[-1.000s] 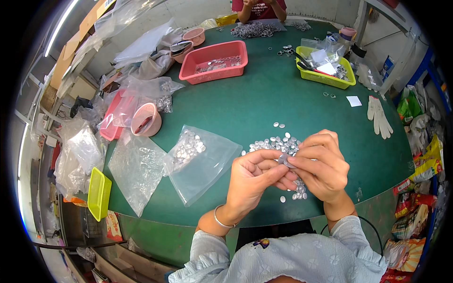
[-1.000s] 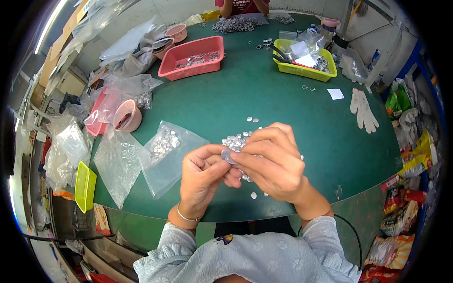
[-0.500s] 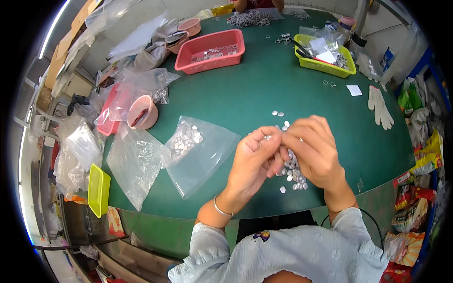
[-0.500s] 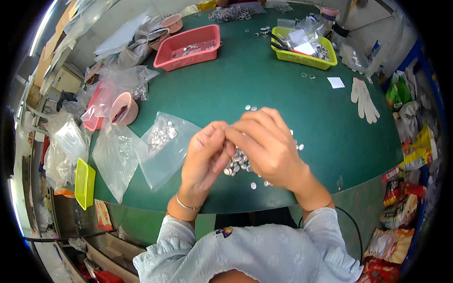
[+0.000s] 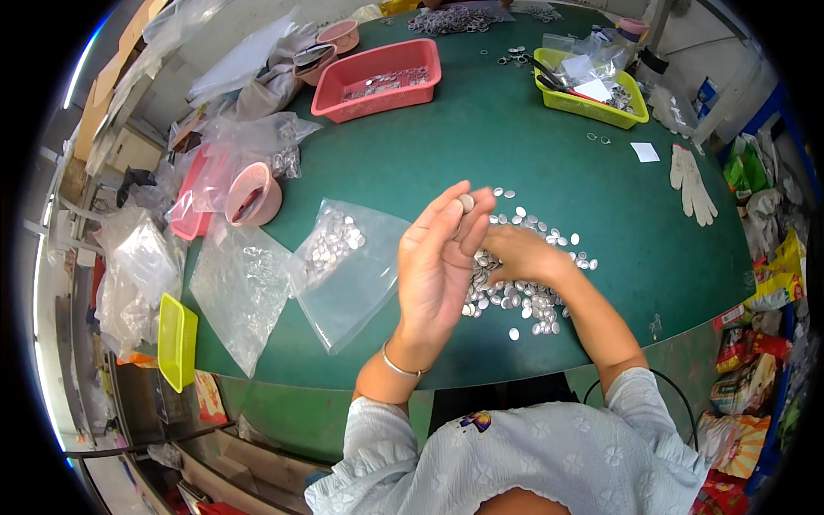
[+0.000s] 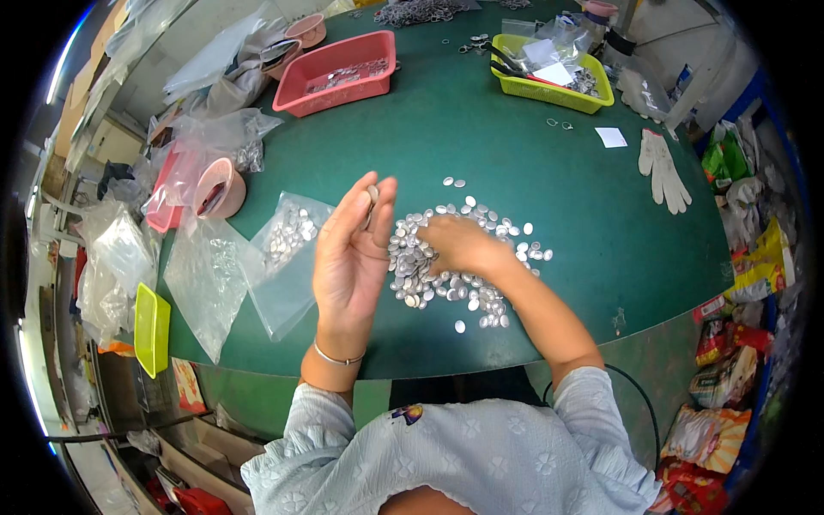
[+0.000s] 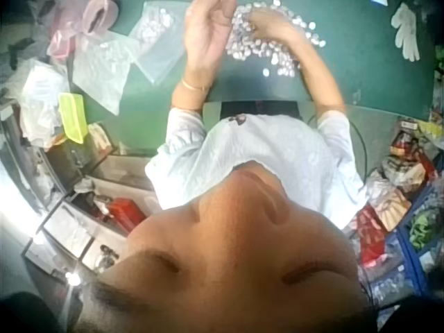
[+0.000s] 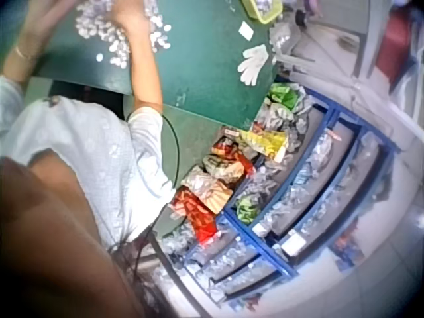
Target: The person repeatedly picks up small silver metal discs from a pile on a green table, inspects them by turning them over in their hands, and places them into a clear plastic bag. The person also occasionally gathers the pile of discs on the table with both hands.
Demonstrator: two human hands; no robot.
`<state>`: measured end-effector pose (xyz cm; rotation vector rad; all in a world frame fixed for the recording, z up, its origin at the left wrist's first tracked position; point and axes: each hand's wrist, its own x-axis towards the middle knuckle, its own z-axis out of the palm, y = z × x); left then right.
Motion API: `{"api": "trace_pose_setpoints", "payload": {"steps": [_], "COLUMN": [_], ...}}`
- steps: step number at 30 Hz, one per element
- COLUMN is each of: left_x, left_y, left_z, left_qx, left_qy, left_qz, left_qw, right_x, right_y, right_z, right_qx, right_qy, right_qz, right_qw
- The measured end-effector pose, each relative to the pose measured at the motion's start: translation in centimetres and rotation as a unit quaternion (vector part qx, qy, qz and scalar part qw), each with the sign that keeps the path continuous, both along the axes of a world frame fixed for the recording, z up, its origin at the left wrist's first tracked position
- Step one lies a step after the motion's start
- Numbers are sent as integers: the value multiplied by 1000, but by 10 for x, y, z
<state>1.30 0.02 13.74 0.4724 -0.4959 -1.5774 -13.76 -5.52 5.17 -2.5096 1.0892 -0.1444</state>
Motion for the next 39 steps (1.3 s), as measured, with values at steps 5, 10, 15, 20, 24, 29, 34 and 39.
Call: {"api": "trace_pose_setpoints", "payload": {"steps": [5,10,15,20,24,29,34,39], "left_x": [-5,-1,-1,-2,1,3,3,0], "left_y": [-1,3,6,8,6,6,7,6], "left_z": [1,7,13,15,10,6,10,9], "left_qx": [-8,-9,-33,33,25,13,38,14], "left_qy": [52,78,75,131,207,301,304,273], "left_qz": [-31,-60,-60,-47,-72,-97,-91,-103], "left_qw": [998,995,995,990,975,949,948,956], "right_x": [21,22,21,19,20,19,18,15], "right_y": [2,-3,-9,-11,-6,-9,-12,-14], "right_z": [-43,-52,-58,-51,-35,-34,-31,-34], "right_qx": [-40,14,-24,-36,-29,-24,-30,-27], "right_qy": [-20,-42,-45,-69,-67,-68,-90,-99], "right_qz": [-10,-36,-29,-45,-61,-53,-36,-37], "right_qw": [999,998,998,996,995,996,995,994]}}
